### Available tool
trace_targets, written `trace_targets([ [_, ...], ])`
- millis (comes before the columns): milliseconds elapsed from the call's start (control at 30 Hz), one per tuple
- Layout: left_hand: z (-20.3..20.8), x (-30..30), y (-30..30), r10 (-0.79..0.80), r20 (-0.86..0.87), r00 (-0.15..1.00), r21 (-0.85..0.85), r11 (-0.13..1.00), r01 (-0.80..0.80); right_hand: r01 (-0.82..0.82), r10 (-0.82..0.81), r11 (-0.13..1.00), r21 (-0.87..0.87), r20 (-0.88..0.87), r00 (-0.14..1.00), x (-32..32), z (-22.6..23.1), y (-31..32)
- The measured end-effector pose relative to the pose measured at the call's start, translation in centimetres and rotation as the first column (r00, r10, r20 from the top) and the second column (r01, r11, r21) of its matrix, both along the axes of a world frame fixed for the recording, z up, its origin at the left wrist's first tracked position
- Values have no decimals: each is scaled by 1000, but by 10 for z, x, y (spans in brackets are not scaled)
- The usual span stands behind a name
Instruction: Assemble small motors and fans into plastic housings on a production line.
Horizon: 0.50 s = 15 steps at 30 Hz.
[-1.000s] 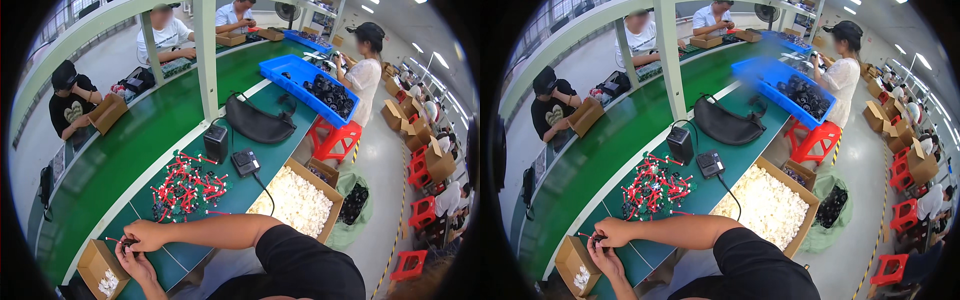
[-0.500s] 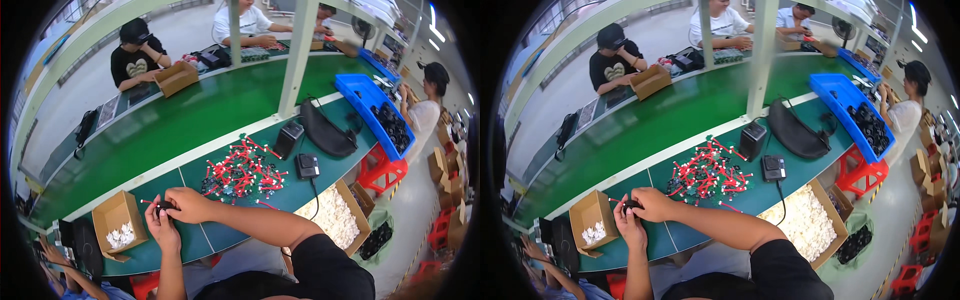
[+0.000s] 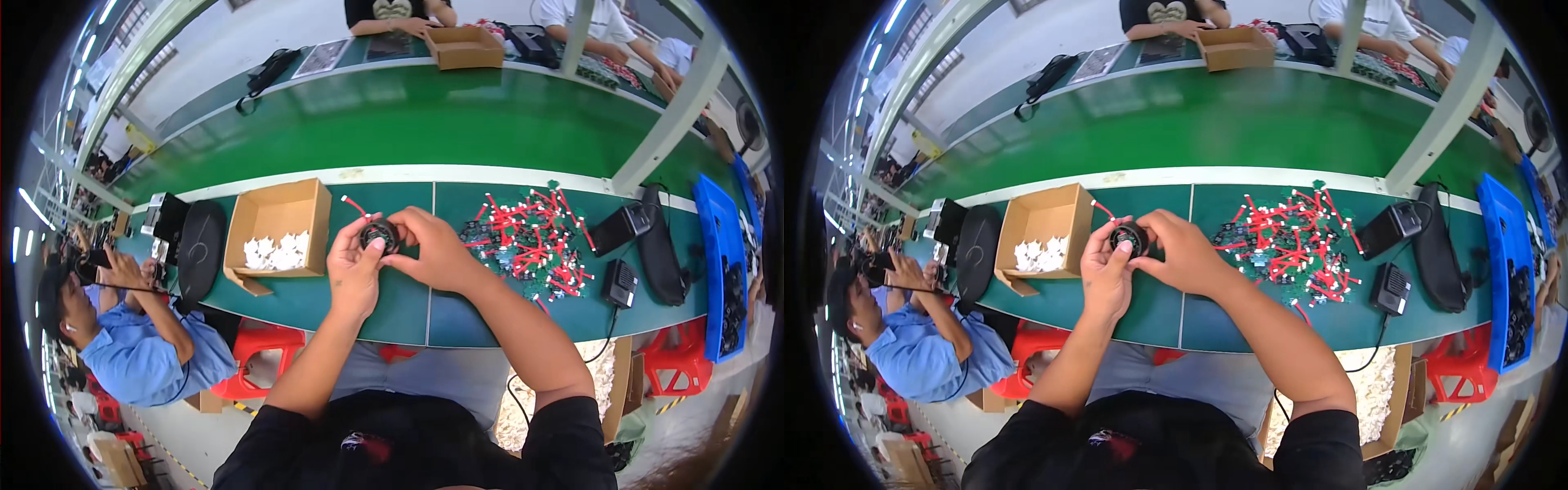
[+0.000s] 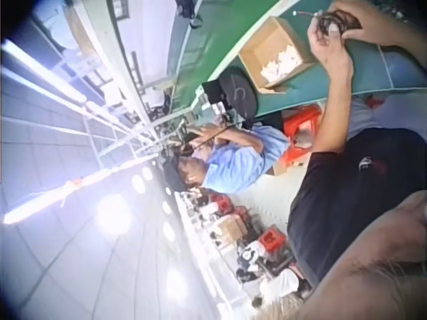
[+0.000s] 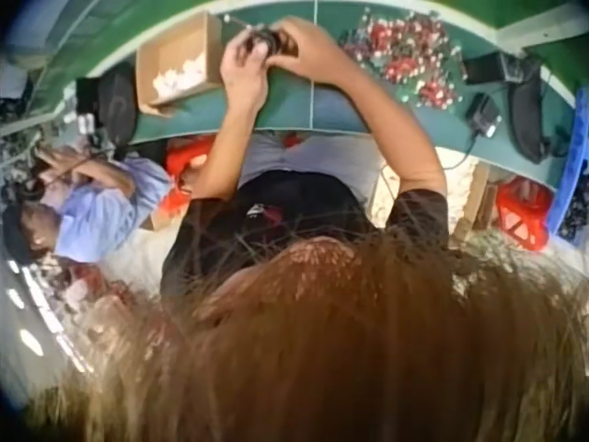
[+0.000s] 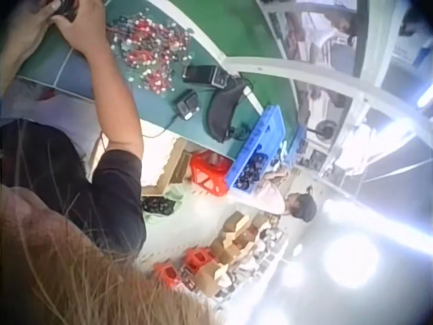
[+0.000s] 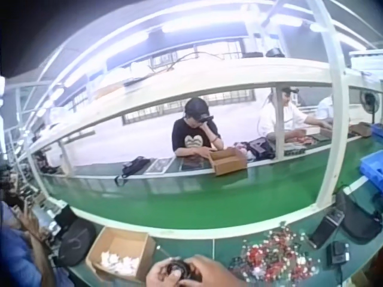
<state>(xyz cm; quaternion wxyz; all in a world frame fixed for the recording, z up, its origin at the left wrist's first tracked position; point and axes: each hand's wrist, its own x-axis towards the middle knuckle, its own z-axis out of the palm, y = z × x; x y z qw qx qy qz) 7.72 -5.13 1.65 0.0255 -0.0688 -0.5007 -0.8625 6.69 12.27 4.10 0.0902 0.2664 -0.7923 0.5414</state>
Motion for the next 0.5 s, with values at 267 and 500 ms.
trace_targets([
  [267, 26, 0, 0, -35, 50, 998, -2, 999, 35, 59, -59, 998, -5, -47, 997, 1, 3, 0],
  [500, 61, -40, 13, -23, 20, 1000, -223, 974, 27, 229, -237, 967, -113, -64, 969, 1, -2, -5],
])
